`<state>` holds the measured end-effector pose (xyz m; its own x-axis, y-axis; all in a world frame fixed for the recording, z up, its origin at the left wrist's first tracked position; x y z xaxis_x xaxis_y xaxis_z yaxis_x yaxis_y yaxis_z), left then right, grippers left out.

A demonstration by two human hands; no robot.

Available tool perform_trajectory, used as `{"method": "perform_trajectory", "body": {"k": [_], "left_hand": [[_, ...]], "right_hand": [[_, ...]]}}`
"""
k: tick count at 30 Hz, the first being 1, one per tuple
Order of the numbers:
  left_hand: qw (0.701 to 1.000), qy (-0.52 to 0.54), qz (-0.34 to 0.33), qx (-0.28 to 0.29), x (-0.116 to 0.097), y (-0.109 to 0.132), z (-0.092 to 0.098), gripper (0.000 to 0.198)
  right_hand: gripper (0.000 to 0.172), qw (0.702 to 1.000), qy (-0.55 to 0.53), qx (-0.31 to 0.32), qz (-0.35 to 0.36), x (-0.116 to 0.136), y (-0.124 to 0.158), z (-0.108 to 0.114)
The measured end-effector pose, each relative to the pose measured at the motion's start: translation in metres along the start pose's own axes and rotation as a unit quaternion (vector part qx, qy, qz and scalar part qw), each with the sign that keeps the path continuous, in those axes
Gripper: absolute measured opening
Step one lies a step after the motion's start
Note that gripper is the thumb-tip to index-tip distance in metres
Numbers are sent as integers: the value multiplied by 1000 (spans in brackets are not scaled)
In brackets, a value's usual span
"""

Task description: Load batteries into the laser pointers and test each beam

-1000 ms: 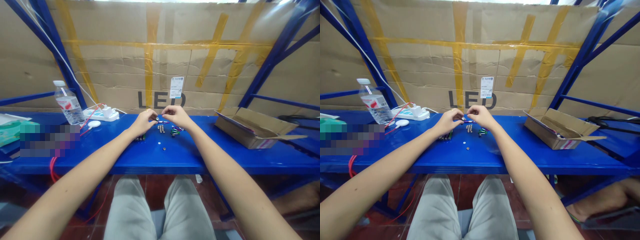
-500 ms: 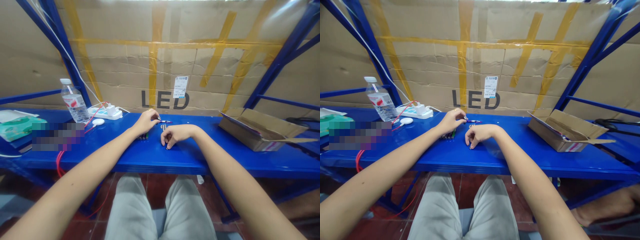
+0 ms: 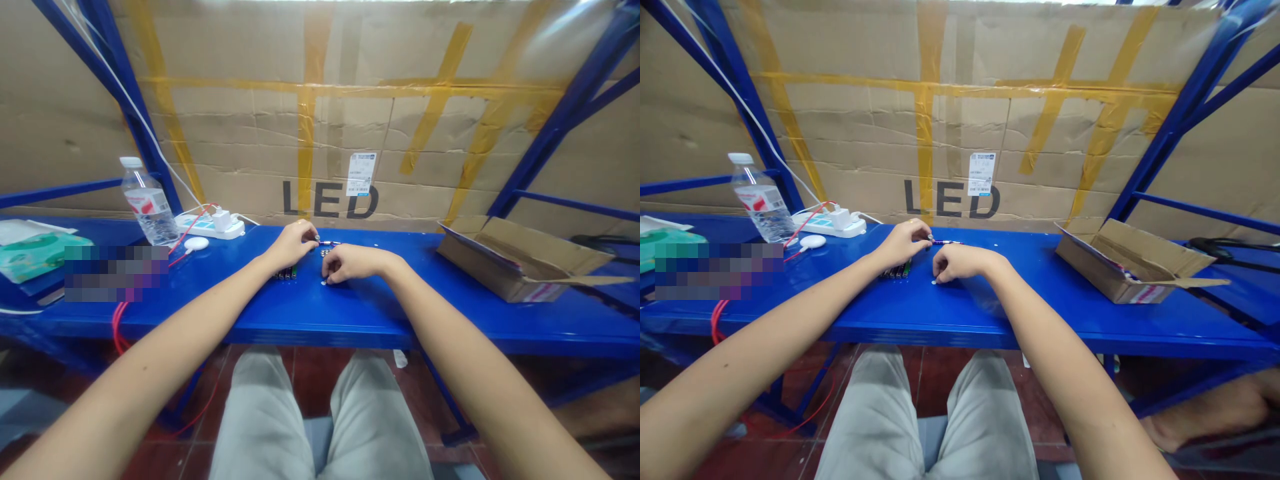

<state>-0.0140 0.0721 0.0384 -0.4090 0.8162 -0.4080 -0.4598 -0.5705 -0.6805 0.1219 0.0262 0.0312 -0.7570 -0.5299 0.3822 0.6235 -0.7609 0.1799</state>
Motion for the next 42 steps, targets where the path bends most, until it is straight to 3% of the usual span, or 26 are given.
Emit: {"method": "perform_trajectory", "body": {"k": [5,8,13,16,31,34,37,39,42], "left_hand": [[1000,1,-1,5,1,0,-1,10],[1000,0,-3,11,0,0,-1,10],[999,12,6,33,-4,3,-5,10],[999,22,15,42,-6,4,-8,11],[998,35,12,48,-14,3,-12,17],[997,49,23,47,-12,3,-13,16],[996,64,47,33,-7,3,-12,16],[996,66,60,18,-2,2,-10,17],[996,57,67,5,2,2,-6,17]], "right_hand": [[17,1000,0,15,-8,3,-1,-5],[17,1000,-5,-13,1,3,1,1],[16,973,-64,-216,58,-1,10,34],[13,952,-56,-287,86,-1,11,42],[10,936,17,-334,107,-3,0,37],[10,934,1,-337,116,-4,3,41],[8,938,-49,-334,80,-16,14,54],[10,962,-68,-265,19,-28,18,56],[16,992,-57,-68,-87,-48,21,41]]}}
Point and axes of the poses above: each hand's wrist, its own y-axis away from the middle knuckle, its own z-axis out of the back of the hand, x = y × z, the point moved 6 cm from there along -y, towards the middle knuckle, and after that the axes turned 8 degrees about -z, right-handed, at the moved point
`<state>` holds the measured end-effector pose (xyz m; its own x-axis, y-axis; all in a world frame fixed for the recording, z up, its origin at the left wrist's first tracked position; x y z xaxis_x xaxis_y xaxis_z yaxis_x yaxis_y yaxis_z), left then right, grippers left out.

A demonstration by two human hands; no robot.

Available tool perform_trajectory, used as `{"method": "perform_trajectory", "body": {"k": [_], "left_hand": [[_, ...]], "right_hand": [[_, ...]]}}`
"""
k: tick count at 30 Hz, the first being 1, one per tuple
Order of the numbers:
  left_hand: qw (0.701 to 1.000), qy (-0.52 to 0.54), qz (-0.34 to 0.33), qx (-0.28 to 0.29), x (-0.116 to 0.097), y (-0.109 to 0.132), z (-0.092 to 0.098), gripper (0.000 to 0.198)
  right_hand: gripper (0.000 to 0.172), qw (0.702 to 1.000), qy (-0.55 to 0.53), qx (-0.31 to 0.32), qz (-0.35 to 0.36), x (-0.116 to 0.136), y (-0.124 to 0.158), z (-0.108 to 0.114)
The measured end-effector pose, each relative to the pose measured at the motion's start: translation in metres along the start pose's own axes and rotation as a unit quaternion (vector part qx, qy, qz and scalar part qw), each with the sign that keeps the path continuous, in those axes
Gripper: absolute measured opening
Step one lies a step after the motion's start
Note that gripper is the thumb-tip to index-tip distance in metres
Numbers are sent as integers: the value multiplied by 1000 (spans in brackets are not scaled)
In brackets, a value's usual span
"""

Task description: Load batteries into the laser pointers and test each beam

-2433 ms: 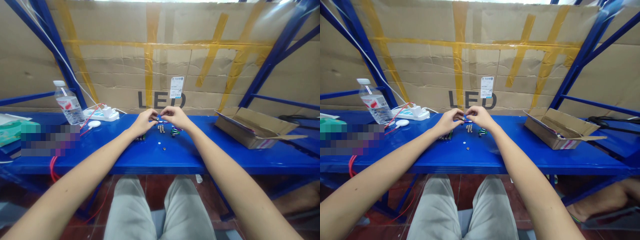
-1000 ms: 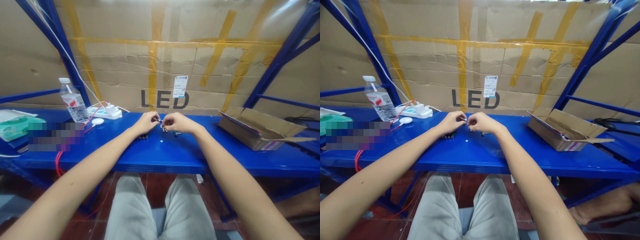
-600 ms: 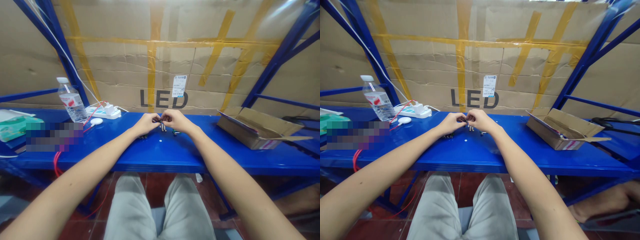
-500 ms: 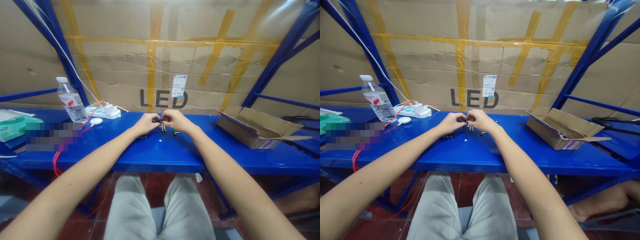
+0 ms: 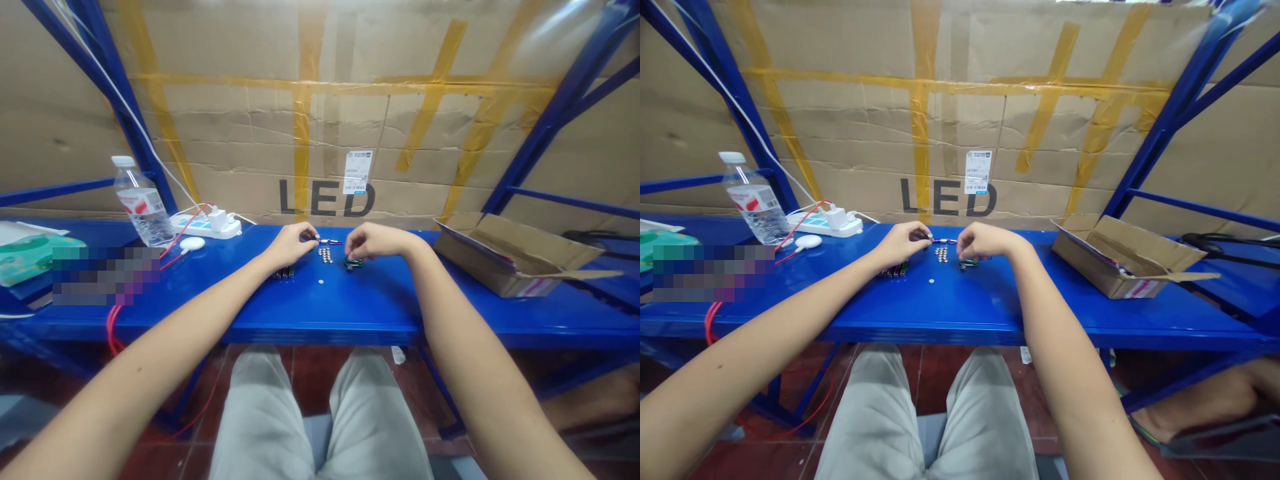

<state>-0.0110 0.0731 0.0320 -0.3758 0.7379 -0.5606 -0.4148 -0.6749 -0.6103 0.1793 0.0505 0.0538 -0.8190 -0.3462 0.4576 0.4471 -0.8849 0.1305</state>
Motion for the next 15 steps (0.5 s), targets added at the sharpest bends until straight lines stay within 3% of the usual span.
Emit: {"method": "perform_trajectory", "body": {"k": [2,8,12,15], "left_hand": [[1000,-5,-1,-3,1,0,1,16],[1000,-10,1,-5,0,0,3,17],[1000,-12,-4,-4,-1,0,3,16],[1000,-8,-14,-5,-2,0,3,15]], "right_hand": [[18,998,30,42,-38,-8,1,-6],[21,992,97,41,-65,-5,-6,-19],[15,994,101,41,-32,2,-10,-24],[9,997,53,44,34,12,-9,-26]]}}
Point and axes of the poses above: each hand's wrist, its own y-axis away from the middle knuckle, its own z-axis out of the back of the hand, x = y × z, the point moved 6 cm from there along -y, towards the middle knuckle, and after that the axes turned 8 degrees about -z, right-handed, at the moved point
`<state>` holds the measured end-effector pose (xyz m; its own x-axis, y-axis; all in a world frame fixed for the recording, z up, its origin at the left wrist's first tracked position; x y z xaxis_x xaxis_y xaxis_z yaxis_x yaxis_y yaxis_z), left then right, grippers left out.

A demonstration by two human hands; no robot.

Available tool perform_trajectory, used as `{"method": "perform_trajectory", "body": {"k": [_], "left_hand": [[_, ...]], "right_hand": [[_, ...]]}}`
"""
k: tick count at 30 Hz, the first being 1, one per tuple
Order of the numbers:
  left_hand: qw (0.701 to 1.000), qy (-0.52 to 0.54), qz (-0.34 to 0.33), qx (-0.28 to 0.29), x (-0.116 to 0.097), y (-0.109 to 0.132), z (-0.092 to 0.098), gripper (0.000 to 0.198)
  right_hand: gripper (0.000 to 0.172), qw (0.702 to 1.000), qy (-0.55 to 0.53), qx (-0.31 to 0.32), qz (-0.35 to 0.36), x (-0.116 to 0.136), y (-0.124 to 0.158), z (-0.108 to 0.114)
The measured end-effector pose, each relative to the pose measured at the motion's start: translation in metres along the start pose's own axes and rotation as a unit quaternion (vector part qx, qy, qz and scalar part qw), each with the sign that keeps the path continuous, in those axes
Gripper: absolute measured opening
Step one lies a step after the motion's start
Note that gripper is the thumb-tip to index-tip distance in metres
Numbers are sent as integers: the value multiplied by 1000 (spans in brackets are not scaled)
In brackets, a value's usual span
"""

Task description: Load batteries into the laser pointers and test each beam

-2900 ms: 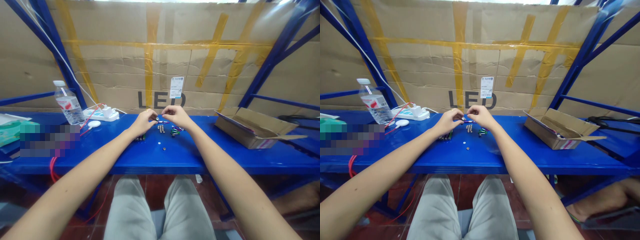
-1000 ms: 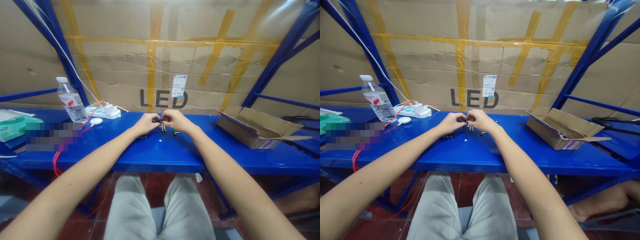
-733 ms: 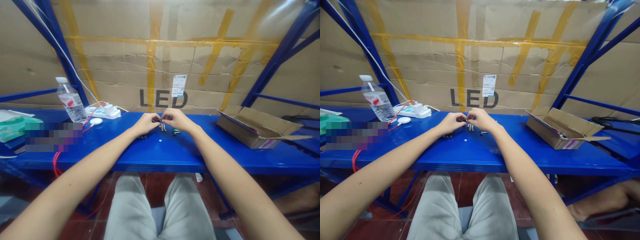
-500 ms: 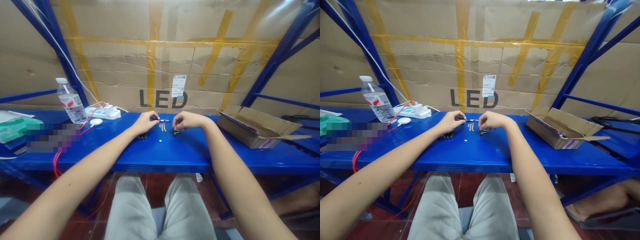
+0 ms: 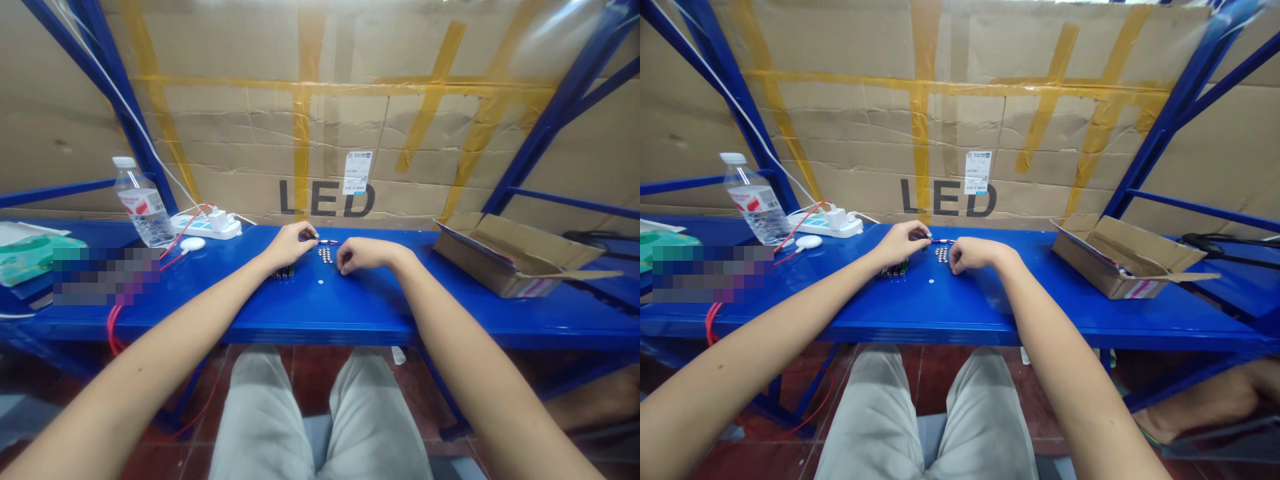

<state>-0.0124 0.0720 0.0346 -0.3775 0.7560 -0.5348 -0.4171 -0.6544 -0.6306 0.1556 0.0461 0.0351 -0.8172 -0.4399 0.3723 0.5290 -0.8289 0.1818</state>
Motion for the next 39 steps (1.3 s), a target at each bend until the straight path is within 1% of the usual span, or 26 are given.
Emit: {"method": "perform_trajectory", "body": {"k": [2,3,6,8,10,12,14,17,20,25,31,35,37,39], "left_hand": [[1000,7,-7,-5,-1,-1,1,14],[1000,10,-11,-8,-2,-1,1,13],[999,14,-28,-11,-6,-1,3,14],[999,25,-37,-3,-10,0,2,15],[998,60,-26,15,-11,1,-2,16],[993,109,5,34,-11,2,-7,19],[988,146,30,42,-10,3,-12,20],[986,157,38,42,-8,3,-14,20],[989,139,43,37,-4,3,-15,20],[993,108,36,41,-3,2,-15,21],[998,53,1,40,-15,2,-9,24],[998,53,8,29,-14,3,-8,23],[997,61,7,37,-12,3,-10,23],[998,47,-8,44,-14,4,-11,23]], "right_hand": [[9,997,-57,-13,43,8,3,2],[10,994,-95,-27,54,10,4,5],[13,971,-217,-91,52,8,7,17],[14,952,-263,-146,53,3,7,25],[15,941,-265,-203,62,-2,5,31],[17,933,-245,-253,75,-5,3,34],[20,927,-234,-279,88,-3,0,34],[19,914,-266,-289,99,3,-2,31],[18,906,-306,-276,99,6,-4,26],[18,915,-293,-262,90,7,-7,21],[13,921,-279,-259,84,7,-5,20],[6,927,-258,-253,104,9,-3,21],[6,930,-241,-256,105,9,-2,21],[7,935,-218,-259,101,11,0,21]]}}
Point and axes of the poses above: each hand's wrist, its own y-axis away from the middle knuckle, its own z-axis out of the back of the hand, x = y × z, the point moved 6 cm from there along -y, towards the middle knuckle, and after that the axes turned 8 degrees about -z, right-handed, at the moved point
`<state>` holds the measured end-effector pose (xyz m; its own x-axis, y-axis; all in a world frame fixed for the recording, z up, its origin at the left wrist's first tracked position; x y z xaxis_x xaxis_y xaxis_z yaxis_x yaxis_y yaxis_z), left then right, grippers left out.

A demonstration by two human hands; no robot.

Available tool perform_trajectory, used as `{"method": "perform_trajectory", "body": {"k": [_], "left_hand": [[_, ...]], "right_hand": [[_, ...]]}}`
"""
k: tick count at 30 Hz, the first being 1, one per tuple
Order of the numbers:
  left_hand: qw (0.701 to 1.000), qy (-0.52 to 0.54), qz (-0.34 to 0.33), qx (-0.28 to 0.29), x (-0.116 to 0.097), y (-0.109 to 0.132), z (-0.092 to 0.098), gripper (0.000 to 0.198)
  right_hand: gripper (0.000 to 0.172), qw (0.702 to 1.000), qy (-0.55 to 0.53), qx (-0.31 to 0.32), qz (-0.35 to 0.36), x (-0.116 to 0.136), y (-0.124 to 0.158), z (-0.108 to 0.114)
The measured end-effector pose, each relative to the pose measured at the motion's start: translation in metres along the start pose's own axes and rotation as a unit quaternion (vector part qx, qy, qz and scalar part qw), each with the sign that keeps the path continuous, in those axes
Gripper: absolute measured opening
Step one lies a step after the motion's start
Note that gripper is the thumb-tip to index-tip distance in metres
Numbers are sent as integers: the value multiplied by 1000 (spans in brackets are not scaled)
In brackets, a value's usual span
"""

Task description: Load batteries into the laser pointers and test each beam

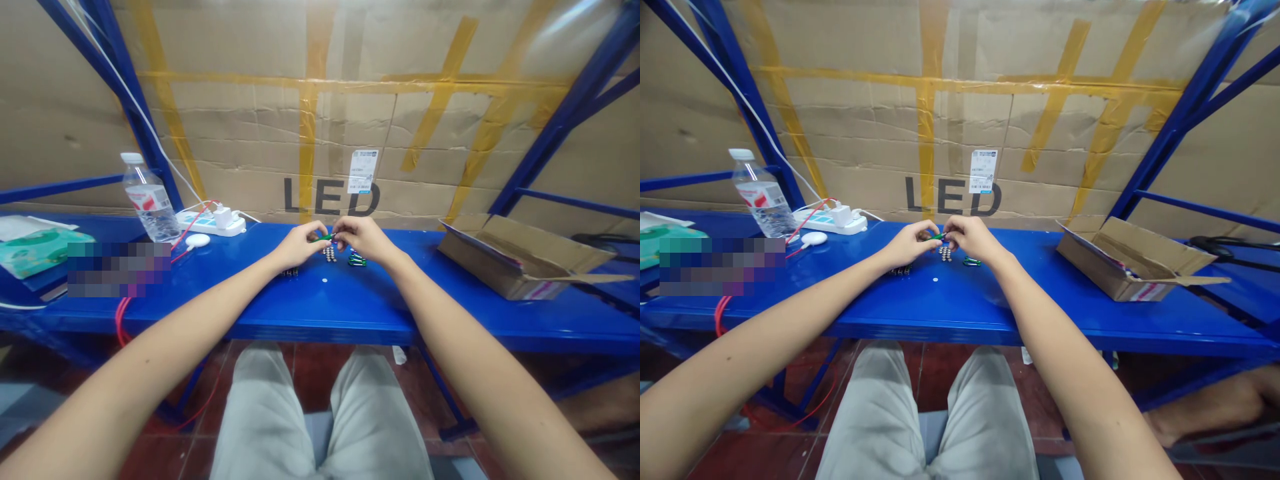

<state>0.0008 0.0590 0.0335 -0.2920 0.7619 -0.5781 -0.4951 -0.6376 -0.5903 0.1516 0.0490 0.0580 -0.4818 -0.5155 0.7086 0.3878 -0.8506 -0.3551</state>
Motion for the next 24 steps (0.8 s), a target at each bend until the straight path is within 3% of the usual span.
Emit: {"method": "perform_trajectory", "body": {"k": [4,9,12,18,24], "left_hand": [[997,-65,-37,0,-11,0,0,20],[992,-109,-38,41,-18,1,-2,41],[990,-131,-48,34,-20,1,0,35],[993,-98,-53,39,-21,1,3,22],[998,-52,-41,12,-20,0,6,21]], "right_hand": [[8,998,56,1,6,4,2,0],[13,994,104,7,24,5,2,1],[19,990,135,31,20,2,2,-2],[25,979,184,69,47,8,6,-6],[23,969,233,63,61,13,9,-7]]}}
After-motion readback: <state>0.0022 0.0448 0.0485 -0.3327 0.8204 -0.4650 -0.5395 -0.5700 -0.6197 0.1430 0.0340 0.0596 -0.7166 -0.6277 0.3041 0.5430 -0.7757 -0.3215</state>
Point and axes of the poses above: each hand's wrist, its own y-axis away from the middle knuckle, its own z-axis out of the back of the hand, x = y × z, the point moved 6 cm from there along -y, towards the middle knuckle, and after that the axes turned 8 degrees about -z, right-handed, at the moved point
